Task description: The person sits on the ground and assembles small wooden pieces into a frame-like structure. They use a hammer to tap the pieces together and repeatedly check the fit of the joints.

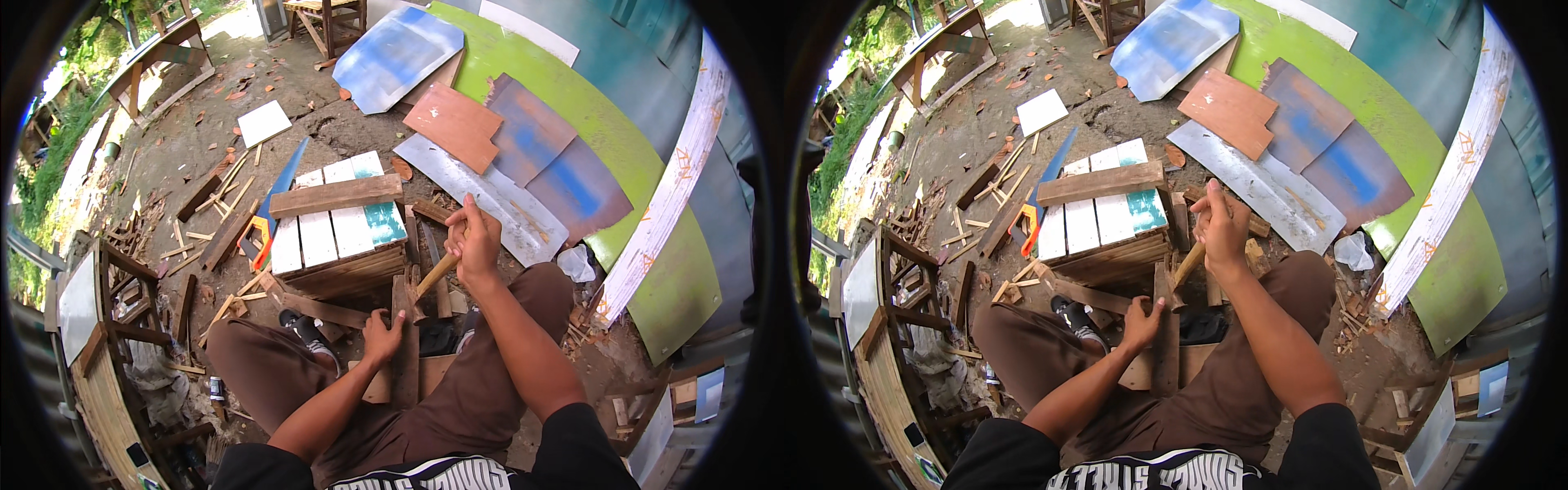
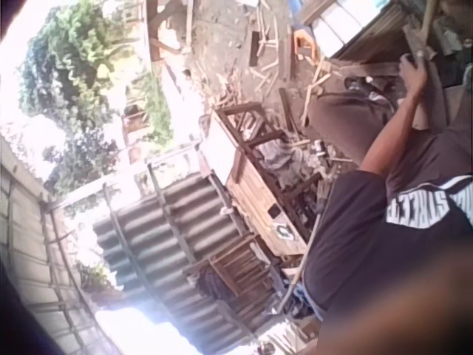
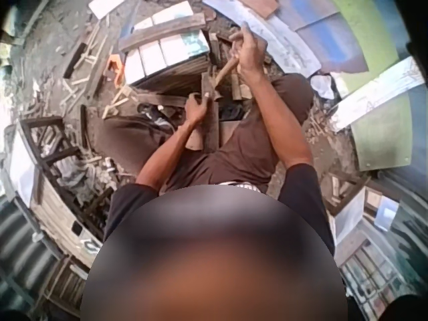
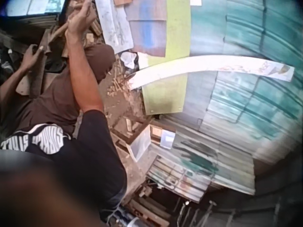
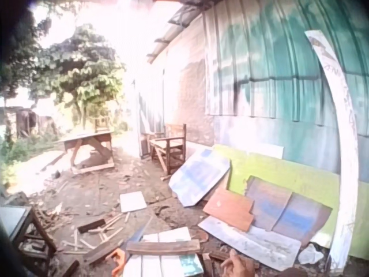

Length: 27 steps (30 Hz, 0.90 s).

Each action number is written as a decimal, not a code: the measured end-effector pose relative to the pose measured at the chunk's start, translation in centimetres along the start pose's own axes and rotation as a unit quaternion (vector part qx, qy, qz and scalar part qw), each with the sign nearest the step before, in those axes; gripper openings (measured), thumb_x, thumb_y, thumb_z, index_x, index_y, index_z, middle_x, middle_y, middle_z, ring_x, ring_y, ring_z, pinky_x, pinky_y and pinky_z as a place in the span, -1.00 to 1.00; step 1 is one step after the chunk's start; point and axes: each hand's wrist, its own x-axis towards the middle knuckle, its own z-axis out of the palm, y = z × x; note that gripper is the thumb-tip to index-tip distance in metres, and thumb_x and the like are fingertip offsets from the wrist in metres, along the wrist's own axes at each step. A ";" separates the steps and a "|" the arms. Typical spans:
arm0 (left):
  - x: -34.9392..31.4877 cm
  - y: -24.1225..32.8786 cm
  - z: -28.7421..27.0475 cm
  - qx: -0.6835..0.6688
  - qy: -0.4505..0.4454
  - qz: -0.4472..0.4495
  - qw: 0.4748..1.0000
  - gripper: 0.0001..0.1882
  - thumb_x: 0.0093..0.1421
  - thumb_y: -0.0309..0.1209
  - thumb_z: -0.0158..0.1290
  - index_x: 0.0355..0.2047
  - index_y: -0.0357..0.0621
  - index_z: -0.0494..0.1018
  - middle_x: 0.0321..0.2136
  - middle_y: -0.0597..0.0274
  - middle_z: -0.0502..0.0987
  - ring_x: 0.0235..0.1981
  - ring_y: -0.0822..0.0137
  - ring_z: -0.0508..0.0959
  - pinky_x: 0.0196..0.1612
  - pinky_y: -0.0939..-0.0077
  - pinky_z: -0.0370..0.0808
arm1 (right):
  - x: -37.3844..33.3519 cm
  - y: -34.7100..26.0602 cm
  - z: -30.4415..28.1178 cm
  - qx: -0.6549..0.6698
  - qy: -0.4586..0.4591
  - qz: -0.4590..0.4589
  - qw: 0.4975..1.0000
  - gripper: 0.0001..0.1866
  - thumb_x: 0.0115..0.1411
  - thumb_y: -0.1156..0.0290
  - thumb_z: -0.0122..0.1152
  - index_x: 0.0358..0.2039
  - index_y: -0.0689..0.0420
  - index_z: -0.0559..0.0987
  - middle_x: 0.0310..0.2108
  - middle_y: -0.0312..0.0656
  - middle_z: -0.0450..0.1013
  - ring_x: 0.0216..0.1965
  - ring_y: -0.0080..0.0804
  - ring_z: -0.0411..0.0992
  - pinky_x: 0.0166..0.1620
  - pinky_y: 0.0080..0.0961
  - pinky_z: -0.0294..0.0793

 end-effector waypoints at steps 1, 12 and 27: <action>-0.3 1.0 -0.4 0.018 0.045 0.024 0.999 -0.21 0.41 0.20 0.11 0.31 -0.27 0.37 0.14 -0.28 0.49 0.20 -0.17 0.47 0.36 0.09 0.32 | -0.1 -0.1 -0.2 -0.004 -0.005 0.002 1.000 -0.44 0.57 0.03 0.07 -0.49 0.20 0.54 -0.80 -0.44 0.11 -0.80 -0.63 0.04 -0.64 -0.55 0.11; 2.1 11.4 -3.4 0.036 -0.195 0.342 0.919 -0.50 0.40 -0.29 0.20 0.27 -0.20 0.41 0.02 -0.19 0.62 0.09 -0.18 0.61 0.07 0.04 0.53 | -1.1 -1.7 -1.5 -0.052 -0.110 0.028 0.992 -0.40 0.62 0.04 -0.04 -0.43 0.26 0.57 -0.76 -0.37 0.18 -0.73 -0.60 0.13 -0.54 -0.56 0.21; 4.4 8.6 -3.9 -0.012 -0.117 0.360 0.926 -0.71 0.35 -0.52 0.20 0.05 -0.27 0.47 -0.18 -0.19 0.58 -0.12 -0.33 0.60 -0.12 -0.01 0.56 | 6.5 7.3 -23.6 -0.170 0.218 0.078 0.958 -0.56 0.57 0.06 0.06 -0.16 0.20 0.67 -0.44 -0.21 0.57 -0.44 -0.43 0.54 -0.30 -0.42 0.57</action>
